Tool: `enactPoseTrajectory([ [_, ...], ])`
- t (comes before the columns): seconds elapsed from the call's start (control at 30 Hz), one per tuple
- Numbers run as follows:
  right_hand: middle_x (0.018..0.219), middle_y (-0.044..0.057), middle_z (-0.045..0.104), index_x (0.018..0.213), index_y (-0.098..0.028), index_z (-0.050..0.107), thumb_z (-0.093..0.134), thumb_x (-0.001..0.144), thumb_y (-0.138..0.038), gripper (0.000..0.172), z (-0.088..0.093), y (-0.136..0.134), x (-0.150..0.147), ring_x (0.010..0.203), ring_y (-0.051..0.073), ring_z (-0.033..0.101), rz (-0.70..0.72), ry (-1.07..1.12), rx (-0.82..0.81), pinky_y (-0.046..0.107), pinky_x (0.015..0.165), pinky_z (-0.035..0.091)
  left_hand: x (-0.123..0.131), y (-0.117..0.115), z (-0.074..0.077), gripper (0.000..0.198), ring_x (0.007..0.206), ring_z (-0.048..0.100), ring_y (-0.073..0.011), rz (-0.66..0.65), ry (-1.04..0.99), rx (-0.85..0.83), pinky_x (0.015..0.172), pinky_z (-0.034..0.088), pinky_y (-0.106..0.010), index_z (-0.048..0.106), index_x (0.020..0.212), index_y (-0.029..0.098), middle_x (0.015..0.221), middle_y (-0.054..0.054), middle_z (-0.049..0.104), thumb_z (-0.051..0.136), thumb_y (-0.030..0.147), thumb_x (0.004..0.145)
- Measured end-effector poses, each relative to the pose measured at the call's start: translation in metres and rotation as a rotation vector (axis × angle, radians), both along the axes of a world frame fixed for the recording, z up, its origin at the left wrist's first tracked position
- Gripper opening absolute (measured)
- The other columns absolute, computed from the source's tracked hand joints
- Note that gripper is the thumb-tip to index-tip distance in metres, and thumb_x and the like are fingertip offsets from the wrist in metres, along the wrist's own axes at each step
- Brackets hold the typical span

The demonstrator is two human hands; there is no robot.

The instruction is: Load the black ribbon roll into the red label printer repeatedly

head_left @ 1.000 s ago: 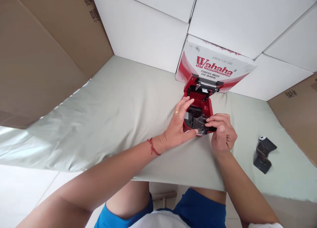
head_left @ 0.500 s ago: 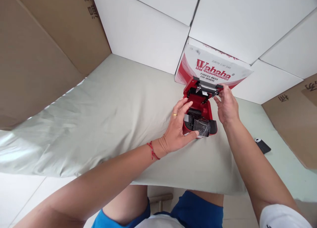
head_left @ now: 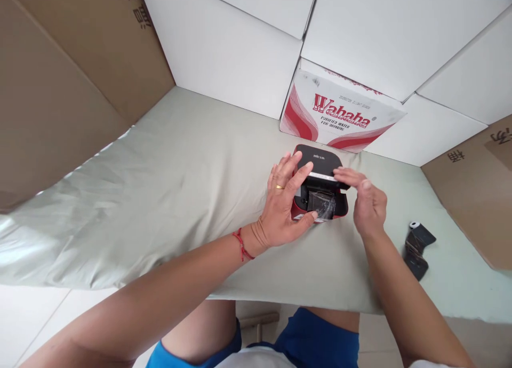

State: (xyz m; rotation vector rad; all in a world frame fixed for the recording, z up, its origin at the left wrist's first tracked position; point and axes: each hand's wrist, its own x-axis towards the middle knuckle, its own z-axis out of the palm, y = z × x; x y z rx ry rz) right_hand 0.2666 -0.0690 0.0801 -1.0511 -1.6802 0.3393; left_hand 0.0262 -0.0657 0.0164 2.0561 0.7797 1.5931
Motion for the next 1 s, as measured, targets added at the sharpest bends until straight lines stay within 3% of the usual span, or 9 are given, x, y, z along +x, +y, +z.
enactPoseTrajectory([
  [0.17, 0.127, 0.007, 0.094, 0.115, -0.032, 0.096, 0.057, 0.123, -0.053, 0.045, -0.016, -0.012, -0.009, 0.131, 0.032, 0.087, -0.072, 0.008, 0.030, 0.066, 0.123, 0.066, -0.003, 0.000, 0.001, 0.098, 0.185, 0.039, -0.0462, -0.092, 0.088, -0.094, 0.152, 0.012, -0.077, 0.022, 0.190, 0.041, 0.191, -0.016, 0.052, 0.072, 0.062, 0.107],
  [0.4, 0.130, 0.006, 0.093, 0.118, -0.035, 0.095, 0.057, 0.123, -0.050, 0.042, -0.026, -0.012, -0.007, 0.134, 0.032, 0.086, -0.094, -0.080, 0.054, 0.071, 0.130, 0.060, -0.006, 0.006, -0.007, 0.101, 0.164, 0.061, -0.0446, -0.071, 0.074, -0.073, 0.148, 0.028, -0.076, 0.030, 0.187, 0.035, 0.162, -0.016, 0.073, 0.077, 0.063, 0.102],
  [0.67, 0.137, 0.007, 0.091, 0.136, -0.033, 0.087, 0.054, 0.121, -0.033, 0.036, -0.033, -0.016, -0.016, 0.138, 0.032, 0.083, -0.084, -0.140, 0.229, 0.064, 0.122, 0.063, -0.005, 0.010, -0.005, 0.102, 0.167, 0.055, -0.0428, -0.120, 0.016, 0.003, 0.142, 0.042, -0.068, 0.030, 0.188, 0.037, 0.161, -0.015, 0.071, 0.081, 0.056, 0.102],
  [0.8, 0.142, 0.009, 0.088, 0.147, -0.034, 0.080, 0.055, 0.119, -0.044, 0.039, -0.031, -0.028, -0.018, 0.136, 0.035, 0.080, -0.048, -0.269, 0.323, 0.065, 0.119, 0.062, -0.008, 0.012, -0.001, 0.097, 0.163, 0.057, -0.0424, -0.132, 0.031, -0.001, 0.140, 0.045, -0.069, 0.033, 0.187, 0.034, 0.162, -0.017, 0.069, 0.078, 0.059, 0.105],
  [0.9, 0.139, 0.010, 0.088, 0.148, -0.033, 0.079, 0.055, 0.118, -0.050, 0.041, -0.027, -0.035, -0.020, 0.134, 0.035, 0.078, 0.011, -0.357, 0.383, 0.065, 0.120, 0.061, -0.014, 0.016, 0.002, 0.086, 0.164, 0.057, -0.0394, -0.145, -0.021, -0.101, 0.144, 0.043, -0.066, 0.038, 0.183, 0.031, 0.167, -0.018, 0.064, 0.070, 0.061, 0.109],
  [1.0, 0.126, 0.008, 0.091, 0.142, -0.031, 0.080, 0.057, 0.118, -0.044, 0.035, -0.025, -0.036, -0.024, 0.128, 0.034, 0.078, 0.023, -0.377, 0.427, 0.062, 0.116, 0.062, -0.021, 0.026, 0.004, 0.081, 0.175, 0.047, -0.0386, -0.146, -0.146, -0.343, 0.151, 0.032, -0.066, 0.043, 0.178, 0.032, 0.178, -0.015, 0.055, 0.067, 0.060, 0.106],
])
